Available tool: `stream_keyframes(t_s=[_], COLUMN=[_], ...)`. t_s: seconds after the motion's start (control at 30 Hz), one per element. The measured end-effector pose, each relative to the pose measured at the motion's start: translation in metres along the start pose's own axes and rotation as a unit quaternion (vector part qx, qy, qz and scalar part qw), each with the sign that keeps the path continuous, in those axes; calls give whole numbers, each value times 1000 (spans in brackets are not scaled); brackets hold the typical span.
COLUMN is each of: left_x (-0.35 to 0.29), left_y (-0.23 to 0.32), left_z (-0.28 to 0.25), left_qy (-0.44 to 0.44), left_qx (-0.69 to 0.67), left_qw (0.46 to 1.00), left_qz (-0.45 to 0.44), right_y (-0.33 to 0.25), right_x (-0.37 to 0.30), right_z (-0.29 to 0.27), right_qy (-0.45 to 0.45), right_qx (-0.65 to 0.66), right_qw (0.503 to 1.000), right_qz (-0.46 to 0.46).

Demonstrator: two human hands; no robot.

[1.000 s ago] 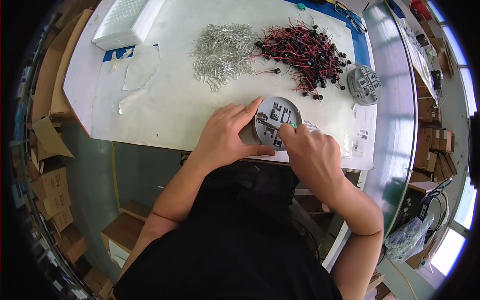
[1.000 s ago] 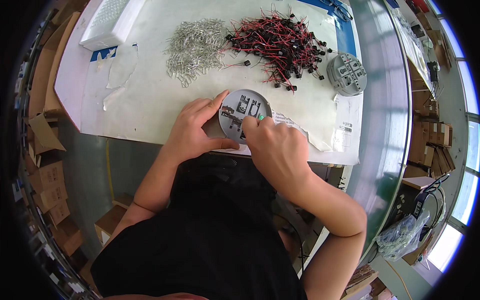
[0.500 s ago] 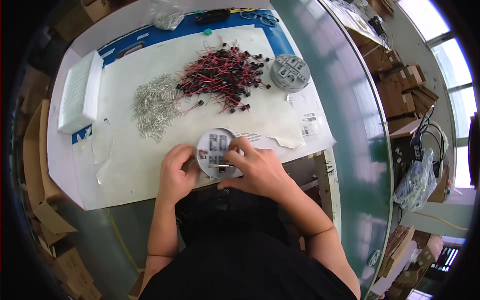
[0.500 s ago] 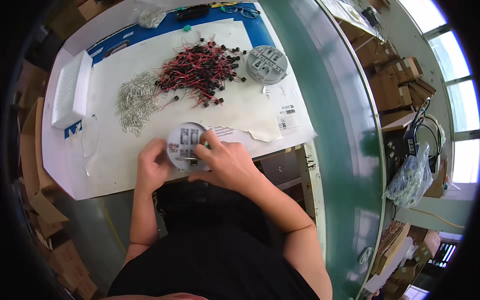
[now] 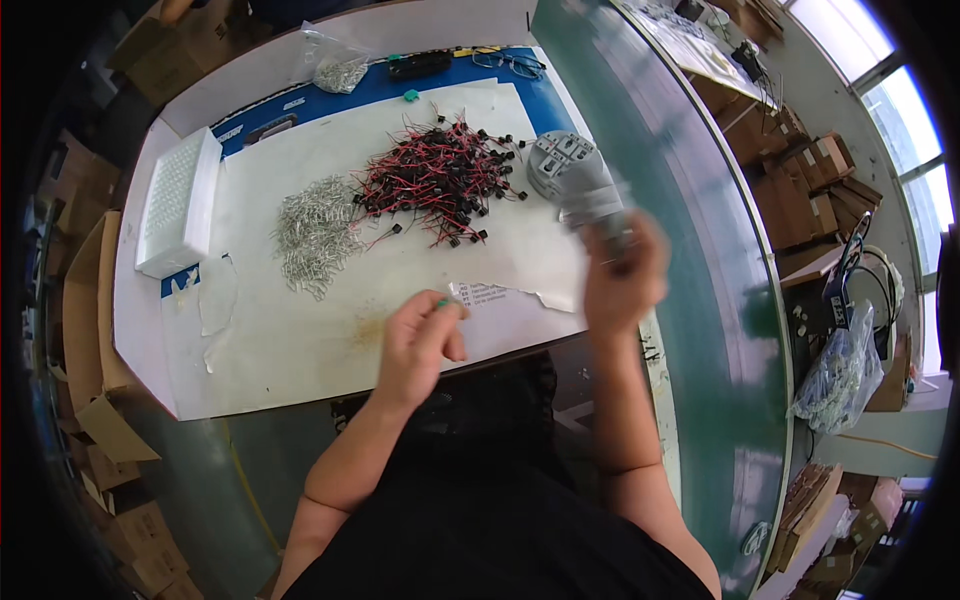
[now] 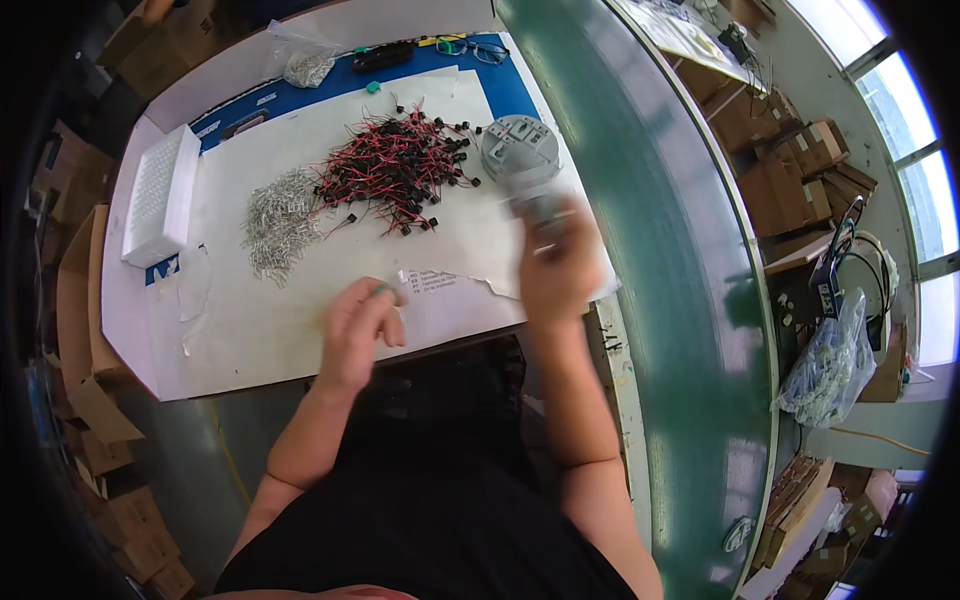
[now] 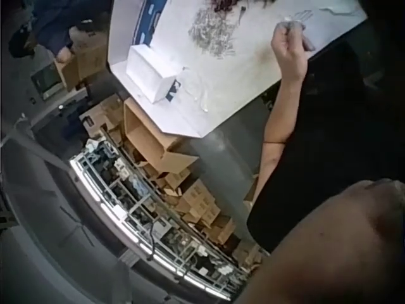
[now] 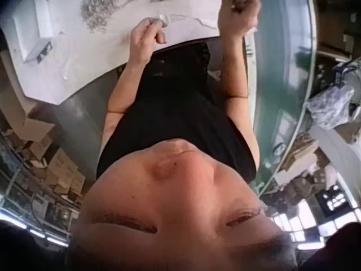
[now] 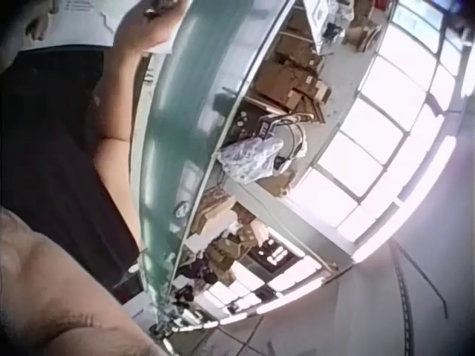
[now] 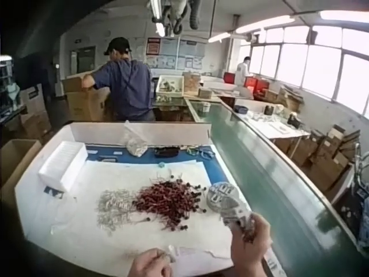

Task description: The person is manually inserting small wires into circular connector components at a workbench.

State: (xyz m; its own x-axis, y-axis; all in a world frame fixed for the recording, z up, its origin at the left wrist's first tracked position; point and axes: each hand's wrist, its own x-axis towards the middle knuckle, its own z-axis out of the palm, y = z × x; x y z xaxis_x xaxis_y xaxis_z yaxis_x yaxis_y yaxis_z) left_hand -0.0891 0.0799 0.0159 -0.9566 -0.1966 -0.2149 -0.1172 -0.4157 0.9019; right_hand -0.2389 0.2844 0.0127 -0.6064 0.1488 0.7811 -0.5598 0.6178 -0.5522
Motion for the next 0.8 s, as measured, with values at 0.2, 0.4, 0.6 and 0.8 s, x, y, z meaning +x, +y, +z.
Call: stream_keyframes(t_s=[0.2,0.4,0.6,0.8], left_x=[-12,-23,-22,-53], left_y=[-15,-11,-6,6], left_z=[-20,-83,-75,-99], left_qy=[44,147,117,148], left_qx=[187,268,327,383], left_qw=[974,940,919,879], left_qz=[120,152,185,241], right_y=[290,317,21,26], right_x=[155,137,84,78], right_z=[-101,-85,31,49], right_qy=[19,-47,-439,-306], right_qx=[-78,-278,-76,-140], right_qw=[924,955,891,939], right_qz=[374,92,85,-72])
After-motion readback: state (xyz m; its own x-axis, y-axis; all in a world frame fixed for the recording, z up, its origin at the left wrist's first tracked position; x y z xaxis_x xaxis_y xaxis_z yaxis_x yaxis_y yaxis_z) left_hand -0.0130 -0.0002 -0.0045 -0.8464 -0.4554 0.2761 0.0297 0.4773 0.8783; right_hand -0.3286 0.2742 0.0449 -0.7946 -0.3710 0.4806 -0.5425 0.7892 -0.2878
